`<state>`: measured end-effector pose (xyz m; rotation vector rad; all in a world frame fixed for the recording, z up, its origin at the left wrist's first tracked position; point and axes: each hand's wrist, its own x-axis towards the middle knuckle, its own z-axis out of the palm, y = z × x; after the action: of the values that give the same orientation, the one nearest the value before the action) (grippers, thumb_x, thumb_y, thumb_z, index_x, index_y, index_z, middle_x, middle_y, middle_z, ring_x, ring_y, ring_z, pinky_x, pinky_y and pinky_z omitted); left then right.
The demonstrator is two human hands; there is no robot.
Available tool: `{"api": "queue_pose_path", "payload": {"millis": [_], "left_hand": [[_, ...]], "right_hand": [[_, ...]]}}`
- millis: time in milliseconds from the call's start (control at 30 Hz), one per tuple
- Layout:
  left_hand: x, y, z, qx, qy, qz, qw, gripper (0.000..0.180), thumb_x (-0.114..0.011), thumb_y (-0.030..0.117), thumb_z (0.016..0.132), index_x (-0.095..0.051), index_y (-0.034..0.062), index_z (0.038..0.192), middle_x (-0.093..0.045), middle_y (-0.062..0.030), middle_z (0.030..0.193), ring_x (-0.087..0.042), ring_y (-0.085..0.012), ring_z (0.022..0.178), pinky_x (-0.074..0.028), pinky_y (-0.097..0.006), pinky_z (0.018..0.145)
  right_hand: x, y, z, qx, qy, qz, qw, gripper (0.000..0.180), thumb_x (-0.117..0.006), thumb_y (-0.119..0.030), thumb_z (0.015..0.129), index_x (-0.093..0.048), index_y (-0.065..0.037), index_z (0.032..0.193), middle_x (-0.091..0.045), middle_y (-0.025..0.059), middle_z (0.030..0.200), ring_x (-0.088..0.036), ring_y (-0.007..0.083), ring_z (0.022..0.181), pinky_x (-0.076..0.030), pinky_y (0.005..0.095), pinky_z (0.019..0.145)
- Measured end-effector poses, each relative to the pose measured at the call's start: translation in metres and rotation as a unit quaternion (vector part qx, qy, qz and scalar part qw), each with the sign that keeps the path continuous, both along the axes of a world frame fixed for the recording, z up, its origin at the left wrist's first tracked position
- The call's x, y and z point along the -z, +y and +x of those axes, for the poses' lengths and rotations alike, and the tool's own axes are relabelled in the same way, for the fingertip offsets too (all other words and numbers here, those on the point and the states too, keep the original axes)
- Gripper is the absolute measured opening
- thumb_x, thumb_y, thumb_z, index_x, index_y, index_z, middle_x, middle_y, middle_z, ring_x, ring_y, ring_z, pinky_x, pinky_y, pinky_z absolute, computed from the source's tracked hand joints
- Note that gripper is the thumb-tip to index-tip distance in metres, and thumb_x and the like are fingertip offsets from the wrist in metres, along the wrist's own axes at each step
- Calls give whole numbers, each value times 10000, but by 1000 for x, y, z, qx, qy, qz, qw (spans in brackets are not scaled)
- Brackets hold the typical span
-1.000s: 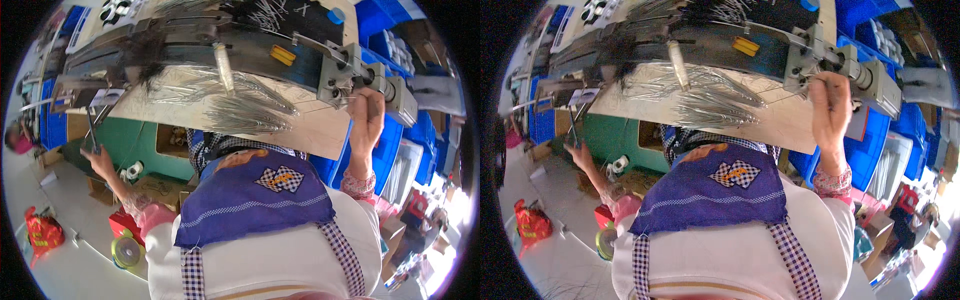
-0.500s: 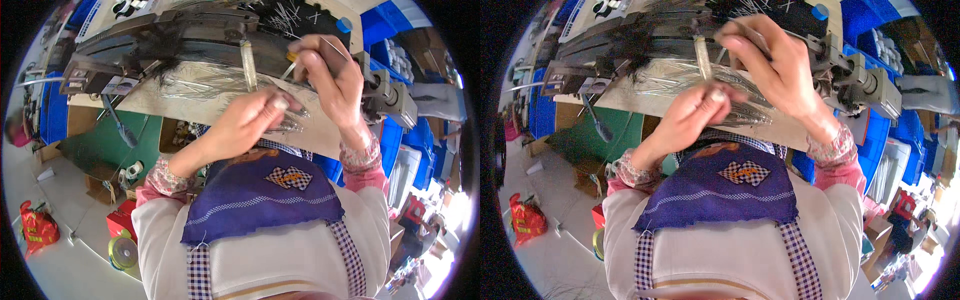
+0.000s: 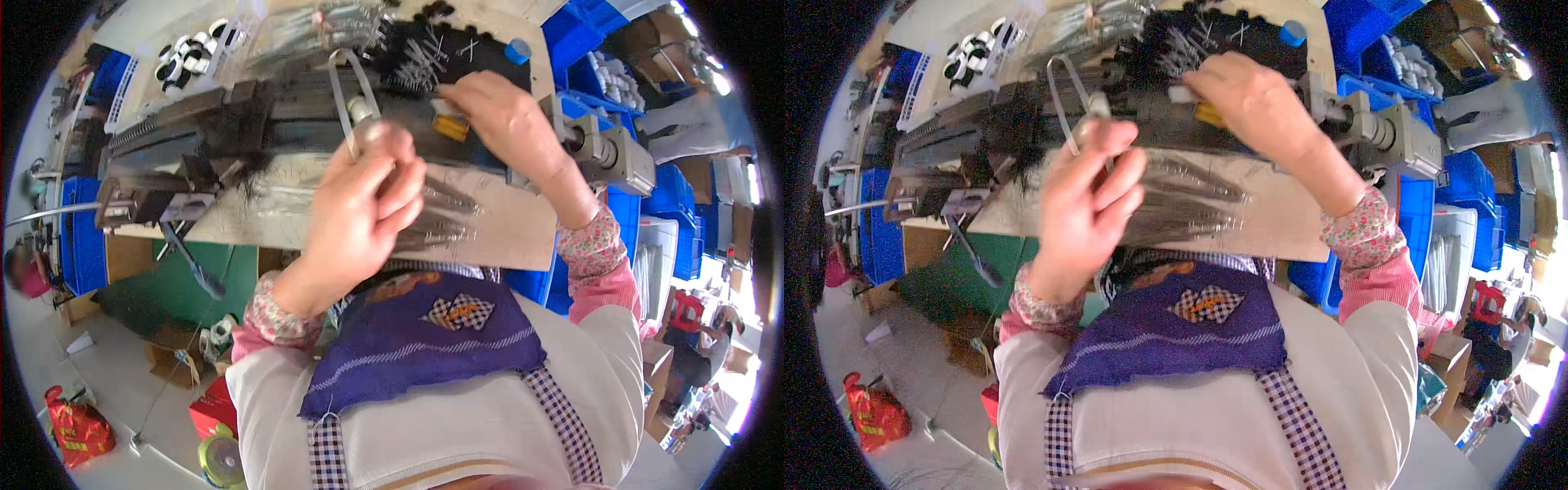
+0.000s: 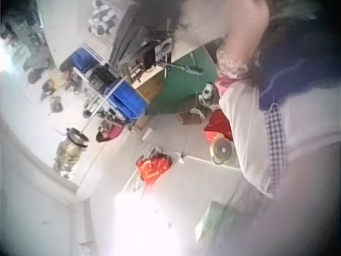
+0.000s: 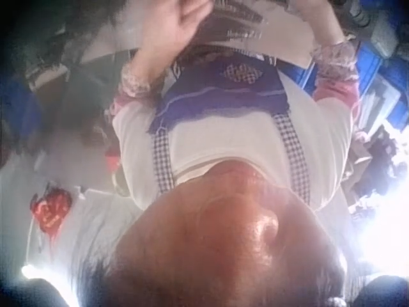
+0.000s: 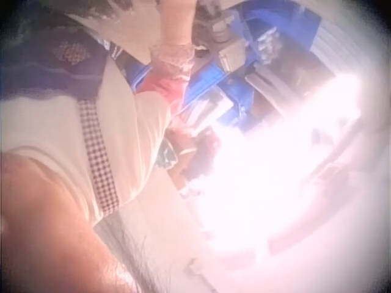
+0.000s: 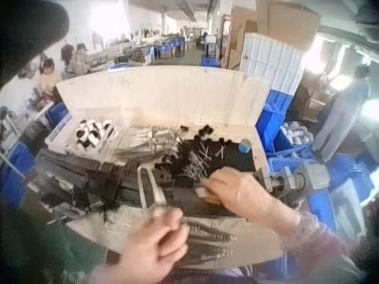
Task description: The person is assembling small industrial components by manually attaching black plastic caps to thin wire pins using a workstation jig.
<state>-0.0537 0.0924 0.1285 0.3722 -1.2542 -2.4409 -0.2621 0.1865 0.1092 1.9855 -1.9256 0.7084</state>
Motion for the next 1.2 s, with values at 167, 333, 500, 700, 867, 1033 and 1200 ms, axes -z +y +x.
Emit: {"api": "queue_pose_path", "payload": {"millis": [167,333,500,700,867,1033,1200], "left_hand": [[3,-51,33,38,200,429,880,247,-426,226,994,-548,14,1026,-404,7,746,-275,-27,420,-182,-180,337],[39,-47,68,-93,156,108,977,193,-515,192,945,-608,23,951,-524,-32,686,-395,-79,432,-299,-227,394],[27,-28,-38,130,-124,-519,836,227,-631,221,857,-708,9,882,-604,-120,588,-532,-186,495,-421,-299,504],[50,-44,-95,126,-185,-475,851,245,-601,225,827,-706,5,802,-609,-109,583,-599,-140,540,-470,-310,529],[29,-55,-64,-134,-95,-841,515,63,-633,115,706,-648,62,736,-624,-59,733,-636,-252,673,-526,-359,578],[22,-70,-28,-283,-8,-809,515,154,-613,38,788,-686,85,915,-597,-59,827,-609,-195,634,-479,-276,497],[80,-29,16,-92,-126,-16,988,457,-428,378,988,-656,5,854,-592,-49,677,-418,-109,390,-307,-223,382]], "right_hand": [[2,-3,10,25,57,53,997,249,-662,-65,732,-602,-9,967,-546,97,825,-583,256,797,-513,341,665],[-8,2,-2,34,-48,37,998,253,-594,8,725,-577,-9,976,-539,123,822,-562,309,808,-500,372,704],[-9,-53,-77,141,38,94,985,223,-580,-104,840,-591,-18,1045,-607,174,950,-601,344,918,-488,411,790],[-20,-5,-33,-103,-2,68,992,150,-640,-161,759,-582,-56,849,-548,87,865,-589,285,819,-495,376,676],[-5,-32,-14,-102,15,14,995,124,-644,-108,743,-563,-52,819,-540,92,762,-598,279,774,-498,369,657],[0,-48,-5,-130,-157,-42,978,148,-647,-133,797,-647,-37,909,-661,105,854,-632,300,814,-512,378,706],[15,-72,-2,-94,-179,0,979,182,-681,-139,808,-666,-10,935,-680,112,868,-649,281,773,-513,327,709]]}}
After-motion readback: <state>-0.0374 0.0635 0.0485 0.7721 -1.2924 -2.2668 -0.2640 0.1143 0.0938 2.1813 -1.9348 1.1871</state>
